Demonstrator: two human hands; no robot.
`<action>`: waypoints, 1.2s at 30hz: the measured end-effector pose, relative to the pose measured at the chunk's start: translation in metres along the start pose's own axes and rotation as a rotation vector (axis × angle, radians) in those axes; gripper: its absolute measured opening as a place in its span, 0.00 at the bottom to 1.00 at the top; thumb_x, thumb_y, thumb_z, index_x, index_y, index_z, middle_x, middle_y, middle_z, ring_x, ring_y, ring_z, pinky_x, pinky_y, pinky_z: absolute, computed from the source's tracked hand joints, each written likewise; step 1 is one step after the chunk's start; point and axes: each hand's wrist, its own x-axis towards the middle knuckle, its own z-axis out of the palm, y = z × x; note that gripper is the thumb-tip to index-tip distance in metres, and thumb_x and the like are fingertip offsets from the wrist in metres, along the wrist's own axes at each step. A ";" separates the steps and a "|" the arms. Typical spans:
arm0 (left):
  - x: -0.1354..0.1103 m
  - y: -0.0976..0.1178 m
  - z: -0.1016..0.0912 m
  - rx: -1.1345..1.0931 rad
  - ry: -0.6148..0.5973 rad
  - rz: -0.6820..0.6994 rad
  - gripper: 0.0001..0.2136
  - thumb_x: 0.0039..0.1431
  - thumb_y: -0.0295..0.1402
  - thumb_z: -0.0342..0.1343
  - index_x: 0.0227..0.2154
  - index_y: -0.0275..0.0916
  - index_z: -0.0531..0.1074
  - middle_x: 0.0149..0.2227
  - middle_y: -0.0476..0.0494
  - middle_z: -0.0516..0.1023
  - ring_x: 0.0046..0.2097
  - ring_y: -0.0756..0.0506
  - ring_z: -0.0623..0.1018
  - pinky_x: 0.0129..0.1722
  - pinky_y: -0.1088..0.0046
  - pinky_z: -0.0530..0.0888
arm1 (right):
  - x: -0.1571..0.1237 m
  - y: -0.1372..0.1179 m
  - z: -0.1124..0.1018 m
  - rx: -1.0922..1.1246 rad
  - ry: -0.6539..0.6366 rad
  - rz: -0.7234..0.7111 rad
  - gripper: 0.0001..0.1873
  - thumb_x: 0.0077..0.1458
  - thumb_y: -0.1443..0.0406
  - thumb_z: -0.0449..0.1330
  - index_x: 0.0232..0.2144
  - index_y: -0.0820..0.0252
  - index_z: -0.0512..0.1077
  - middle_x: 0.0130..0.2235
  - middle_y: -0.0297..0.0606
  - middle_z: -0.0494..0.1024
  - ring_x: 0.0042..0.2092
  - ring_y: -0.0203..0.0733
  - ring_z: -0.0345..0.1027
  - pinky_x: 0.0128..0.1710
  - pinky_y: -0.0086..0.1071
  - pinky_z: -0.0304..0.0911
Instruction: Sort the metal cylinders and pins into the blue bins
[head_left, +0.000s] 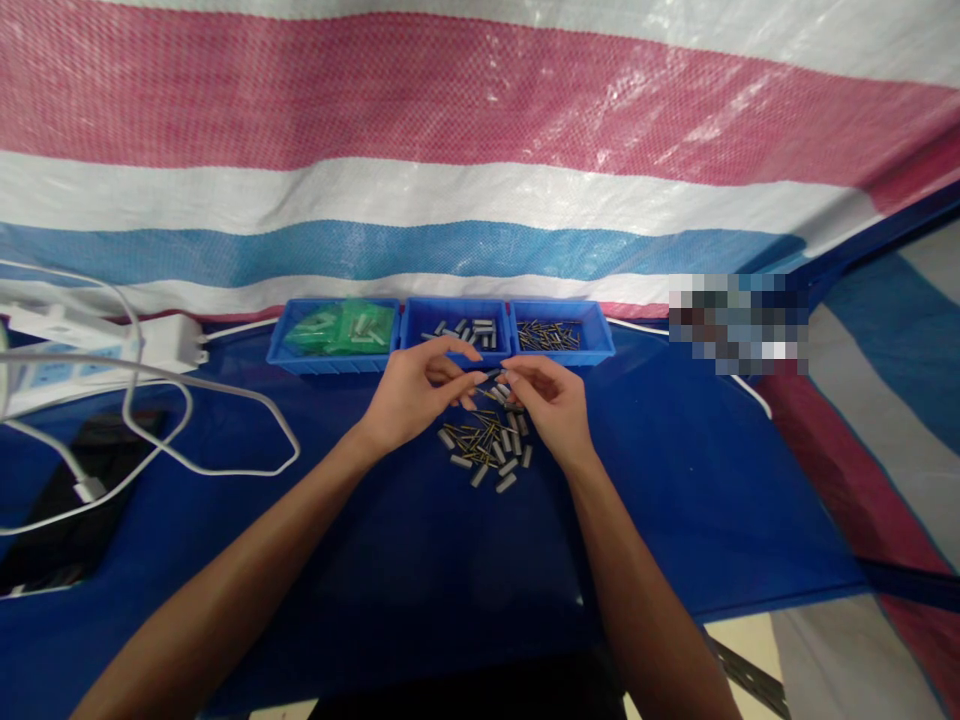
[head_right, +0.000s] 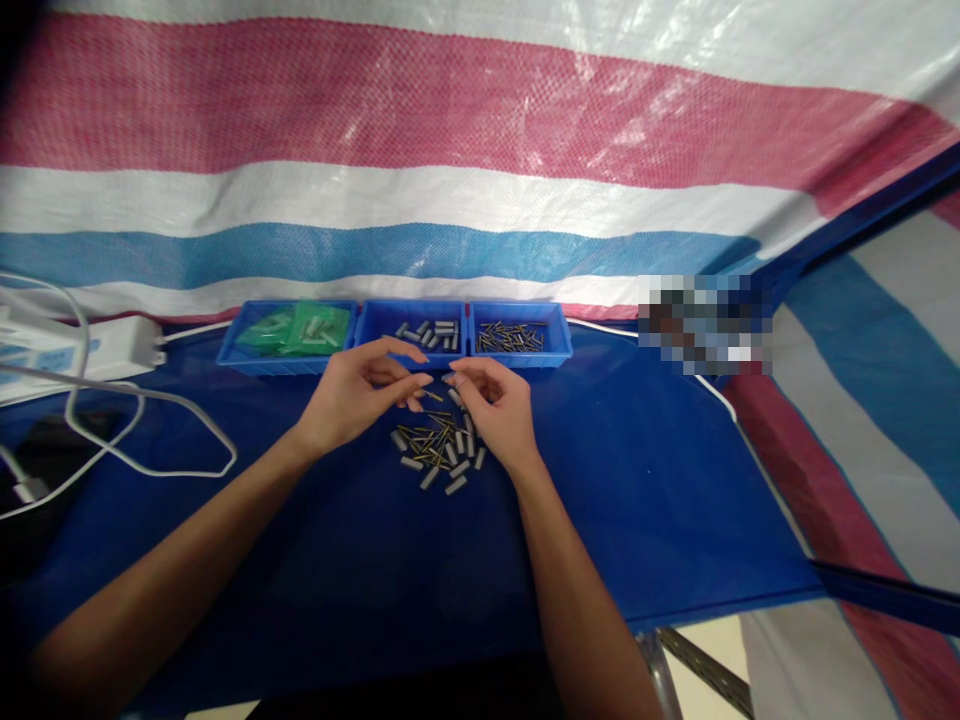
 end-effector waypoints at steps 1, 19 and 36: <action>0.000 0.000 0.000 0.017 0.004 0.004 0.13 0.62 0.39 0.67 0.44 0.38 0.75 0.25 0.49 0.81 0.24 0.48 0.82 0.27 0.76 0.78 | 0.000 0.000 0.000 0.002 -0.013 0.002 0.09 0.58 0.59 0.69 0.40 0.54 0.82 0.35 0.35 0.86 0.32 0.38 0.78 0.34 0.33 0.73; 0.002 0.003 -0.002 -0.081 0.013 0.061 0.14 0.59 0.34 0.68 0.45 0.38 0.73 0.35 0.46 0.82 0.37 0.47 0.84 0.43 0.69 0.82 | -0.001 -0.004 0.000 0.016 -0.072 0.030 0.12 0.56 0.55 0.71 0.39 0.53 0.83 0.34 0.34 0.85 0.31 0.38 0.77 0.32 0.34 0.75; 0.001 0.003 -0.003 -0.046 0.043 0.100 0.14 0.55 0.33 0.72 0.41 0.37 0.77 0.37 0.44 0.84 0.39 0.45 0.86 0.47 0.66 0.84 | 0.001 0.001 -0.003 0.091 -0.111 0.114 0.13 0.52 0.54 0.74 0.38 0.54 0.84 0.33 0.36 0.86 0.29 0.38 0.76 0.29 0.32 0.71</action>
